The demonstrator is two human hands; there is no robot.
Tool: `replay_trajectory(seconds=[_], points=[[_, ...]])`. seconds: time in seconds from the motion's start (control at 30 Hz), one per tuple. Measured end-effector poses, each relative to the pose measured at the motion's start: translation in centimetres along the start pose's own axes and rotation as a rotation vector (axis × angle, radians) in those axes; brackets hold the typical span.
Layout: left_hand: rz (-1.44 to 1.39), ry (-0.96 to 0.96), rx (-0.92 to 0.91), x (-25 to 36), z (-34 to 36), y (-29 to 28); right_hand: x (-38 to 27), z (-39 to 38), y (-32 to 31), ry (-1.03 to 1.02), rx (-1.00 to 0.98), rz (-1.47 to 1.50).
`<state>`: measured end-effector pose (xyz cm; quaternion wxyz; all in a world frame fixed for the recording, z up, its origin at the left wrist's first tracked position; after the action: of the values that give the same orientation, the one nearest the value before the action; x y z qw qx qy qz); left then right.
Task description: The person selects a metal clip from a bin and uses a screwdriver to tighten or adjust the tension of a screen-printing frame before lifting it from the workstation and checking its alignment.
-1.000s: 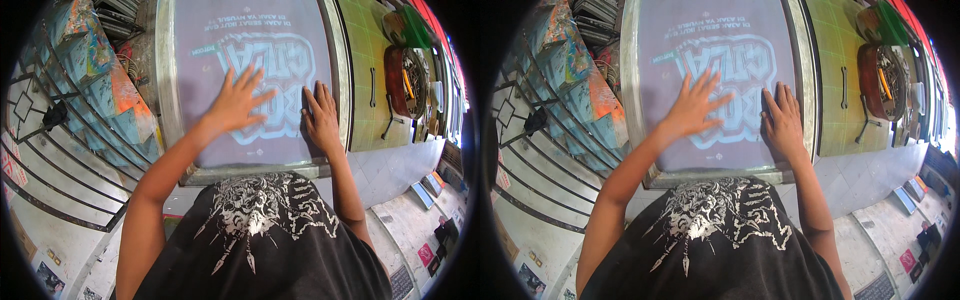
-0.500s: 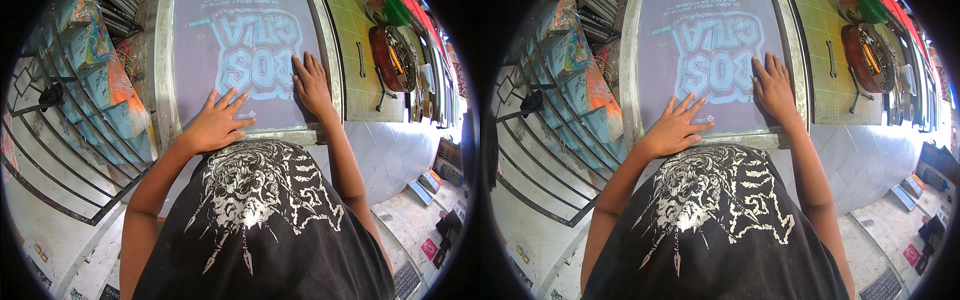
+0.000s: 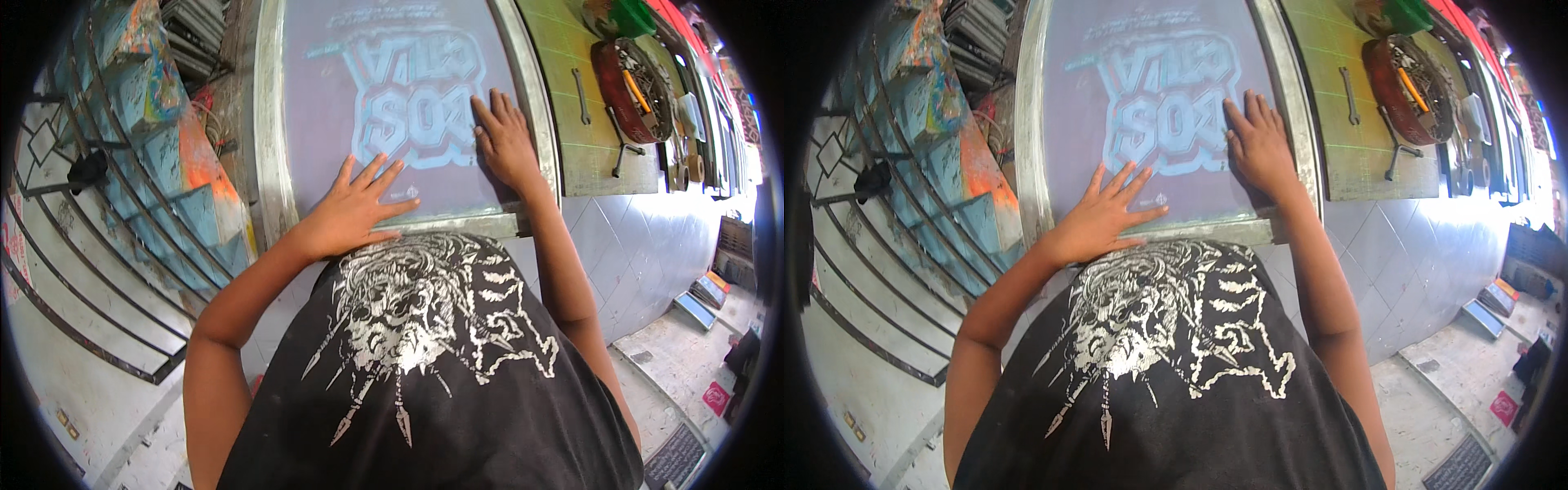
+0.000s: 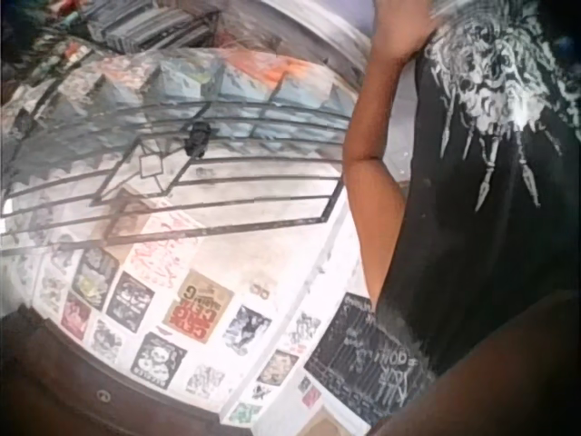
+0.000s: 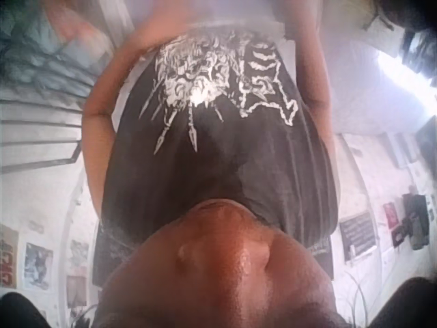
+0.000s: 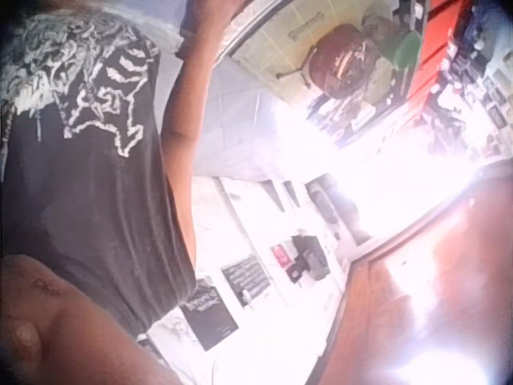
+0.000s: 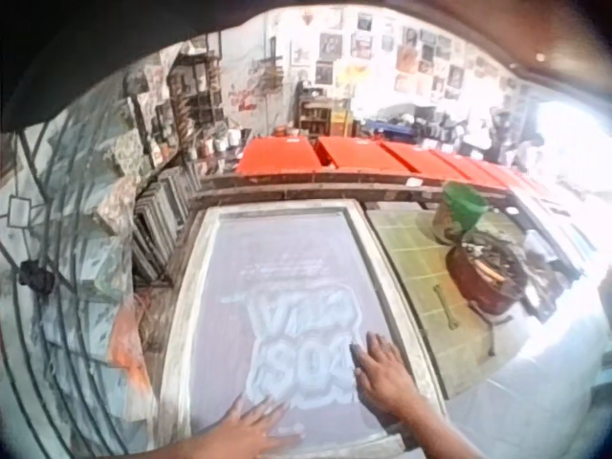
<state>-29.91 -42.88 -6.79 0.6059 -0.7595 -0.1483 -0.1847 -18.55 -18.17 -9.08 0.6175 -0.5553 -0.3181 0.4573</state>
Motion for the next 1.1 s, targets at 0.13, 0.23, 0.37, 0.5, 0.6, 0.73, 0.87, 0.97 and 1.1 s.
replay_trajectory(seconds=[0.13,0.23,0.37,0.5,0.6,0.73,0.87,0.97,1.1], points=[[-0.059,-0.031,-0.010,0.2,0.0,0.3,0.2,-0.4,0.5,0.012,0.041,0.047],[-0.087,-0.035,0.007,0.3,0.2,0.0,0.6,-0.4,0.1,0.030,0.047,0.146],[-0.074,-0.041,0.044,0.0,0.2,0.2,1.4,0.0,-1.8,0.117,0.058,0.555],[-0.075,-0.058,0.018,0.1,0.1,0.1,3.8,-0.1,-4.9,0.318,0.049,0.870],[-0.093,-0.061,0.013,0.2,0.3,-0.3,9.2,-0.5,-4.9,0.448,0.225,0.816],[-0.073,-0.087,0.003,0.2,0.1,-0.5,15.0,-0.4,-6.6,0.657,0.212,0.332],[-0.070,-0.078,-0.026,0.0,0.4,-1.2,19.0,-1.0,-4.8,0.736,0.109,0.020],[-0.252,-0.114,0.083,-1.9,1.6,-3.8,19.9,-1.1,-4.0,0.720,0.129,-0.044],[-0.286,-0.220,0.386,-8.7,3.0,-7.8,20.1,0.1,-3.7,0.820,0.060,-0.014]])
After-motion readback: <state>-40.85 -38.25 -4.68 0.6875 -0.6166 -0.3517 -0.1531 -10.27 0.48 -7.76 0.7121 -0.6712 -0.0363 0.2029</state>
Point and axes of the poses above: each hand's wrist, its own z-axis towards the middle knuckle, its own y-axis out of the palm, x = y × z, the point moved 4 cm from there along z, towards the middle knuckle, and after that the axes turned 7 degrees about -z, right-handed, at the moved point
